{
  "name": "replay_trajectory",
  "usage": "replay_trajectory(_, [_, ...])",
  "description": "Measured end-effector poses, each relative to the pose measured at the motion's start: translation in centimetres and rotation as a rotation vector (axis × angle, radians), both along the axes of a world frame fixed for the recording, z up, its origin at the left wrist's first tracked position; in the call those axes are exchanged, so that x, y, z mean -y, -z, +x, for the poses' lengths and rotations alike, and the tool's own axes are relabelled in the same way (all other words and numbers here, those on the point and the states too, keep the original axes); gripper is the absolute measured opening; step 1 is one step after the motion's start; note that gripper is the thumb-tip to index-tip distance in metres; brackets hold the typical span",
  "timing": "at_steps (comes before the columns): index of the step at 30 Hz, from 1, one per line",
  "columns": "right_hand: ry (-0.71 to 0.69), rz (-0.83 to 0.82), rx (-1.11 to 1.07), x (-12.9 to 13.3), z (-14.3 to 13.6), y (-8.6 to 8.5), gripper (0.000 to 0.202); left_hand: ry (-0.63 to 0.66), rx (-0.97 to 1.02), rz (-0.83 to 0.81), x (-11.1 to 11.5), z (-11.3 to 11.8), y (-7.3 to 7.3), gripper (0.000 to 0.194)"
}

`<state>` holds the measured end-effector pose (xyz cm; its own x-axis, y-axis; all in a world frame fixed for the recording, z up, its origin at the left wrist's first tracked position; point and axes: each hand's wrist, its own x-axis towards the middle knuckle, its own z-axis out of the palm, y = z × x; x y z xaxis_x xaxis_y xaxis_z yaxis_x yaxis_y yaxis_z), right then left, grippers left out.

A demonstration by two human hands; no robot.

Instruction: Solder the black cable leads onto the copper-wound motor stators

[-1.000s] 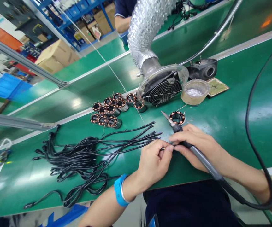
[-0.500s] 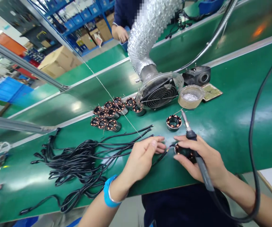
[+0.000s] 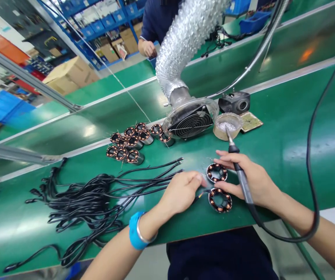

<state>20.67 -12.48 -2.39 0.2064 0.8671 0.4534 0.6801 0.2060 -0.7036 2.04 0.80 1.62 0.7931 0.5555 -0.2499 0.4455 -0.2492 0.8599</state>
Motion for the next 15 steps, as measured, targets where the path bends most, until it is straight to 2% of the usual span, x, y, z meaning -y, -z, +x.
replay_trajectory(4, [-0.066,0.043,0.098,-0.3,0.9,-0.5,0.053,-0.189,0.04,0.098,-1.8,0.8,-0.1,0.026])
replay_trajectory(7, [-0.123,0.065,0.159,-0.7,1.2,-1.0,0.046,-0.077,-0.068,0.143,-3.0,2.5,-0.1,0.026])
replay_trajectory(10, [-0.123,0.061,0.173,-1.1,1.0,-0.9,0.049,0.044,-0.165,0.208,-2.8,3.1,-0.3,0.027])
replay_trajectory(15, [-0.041,0.079,0.182,-1.3,0.2,0.0,0.047,0.124,-0.26,0.567,-1.9,1.6,-0.6,0.023])
